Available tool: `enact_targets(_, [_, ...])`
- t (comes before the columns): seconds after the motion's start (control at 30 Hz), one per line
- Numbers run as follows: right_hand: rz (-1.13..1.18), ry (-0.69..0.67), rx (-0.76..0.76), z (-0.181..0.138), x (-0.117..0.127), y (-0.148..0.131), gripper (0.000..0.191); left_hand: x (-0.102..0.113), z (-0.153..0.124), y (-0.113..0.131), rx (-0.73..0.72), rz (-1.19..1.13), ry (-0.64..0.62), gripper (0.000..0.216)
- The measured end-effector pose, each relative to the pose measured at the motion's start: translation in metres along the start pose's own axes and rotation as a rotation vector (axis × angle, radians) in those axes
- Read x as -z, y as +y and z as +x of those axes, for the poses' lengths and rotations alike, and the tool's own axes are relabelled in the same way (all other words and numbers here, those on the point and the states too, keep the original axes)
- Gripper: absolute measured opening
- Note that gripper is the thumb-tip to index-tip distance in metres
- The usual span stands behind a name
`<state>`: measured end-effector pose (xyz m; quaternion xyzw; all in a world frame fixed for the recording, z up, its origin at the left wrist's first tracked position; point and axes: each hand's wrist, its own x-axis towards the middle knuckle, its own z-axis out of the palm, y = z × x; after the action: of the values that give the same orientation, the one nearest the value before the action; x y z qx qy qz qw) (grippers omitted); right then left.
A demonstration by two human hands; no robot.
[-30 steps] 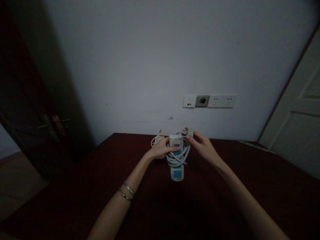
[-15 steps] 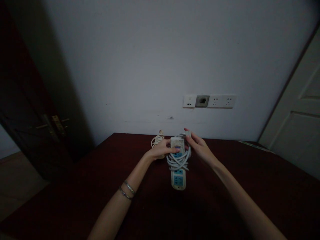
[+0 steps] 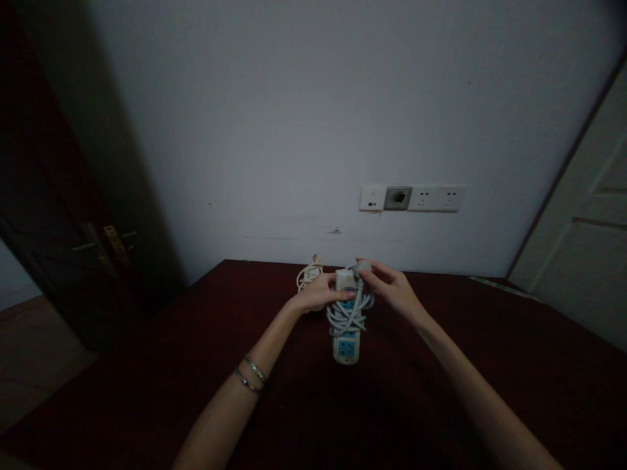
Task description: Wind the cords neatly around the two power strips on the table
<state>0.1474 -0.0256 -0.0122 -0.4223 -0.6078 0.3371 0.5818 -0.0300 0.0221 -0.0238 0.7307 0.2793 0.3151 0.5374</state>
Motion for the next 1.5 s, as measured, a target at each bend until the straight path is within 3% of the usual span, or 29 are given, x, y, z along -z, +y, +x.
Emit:
enact_targets(0.1, [0.027, 0.055, -0.013, 0.000, -0.002, 0.002, 0.046, 0.000, 0.003, -0.005, -0.047, -0.014, 0.076, 0.048])
enact_targets(0.23, [0.234, 0.064, -0.118, 0.000, -0.001, 0.007, 0.044, -0.003, 0.002, -0.008, -0.045, -0.206, 0.113, 0.061])
enact_targets(0.37, [0.387, -0.028, -0.253, 0.000, 0.003, 0.008, 0.040, -0.005, 0.002, -0.009, 0.003, -0.312, 0.100, 0.067])
enact_targets(0.57, [0.447, -0.103, -0.289, 0.002, 0.010, 0.014, 0.027, -0.001, 0.000, -0.008, 0.068, -0.382, 0.020, 0.057])
enact_targets(0.7, [0.480, -0.143, -0.273, 0.002, 0.012, 0.018, 0.025, 0.003, -0.002, 0.001, 0.066, -0.211, 0.064, 0.031])
enact_targets(0.87, [0.535, -0.191, -0.270, -0.001, 0.011, 0.018, 0.027, -0.001, 0.005, 0.010, -0.091, -0.051, 0.356, 0.019])
enact_targets(0.93, [0.549, -0.209, -0.269, -0.003, 0.008, 0.017, 0.028, -0.004, 0.007, 0.013, -0.110, -0.037, 0.419, 0.018])
enact_targets(1.17, [0.569, -0.266, -0.279, -0.007, 0.000, 0.008, 0.028, 0.000, 0.000, 0.019, -0.177, 0.194, 0.334, 0.019])
enact_targets(1.33, [0.564, -0.301, -0.281, -0.007, -0.002, 0.008, 0.028, 0.000, 0.001, 0.016, -0.240, 0.353, 0.419, 0.017])
enact_targets(1.5, [0.555, -0.191, -0.284, -0.008, -0.004, 0.005, 0.037, -0.009, -0.004, 0.020, -0.310, 0.448, 0.455, 0.017])
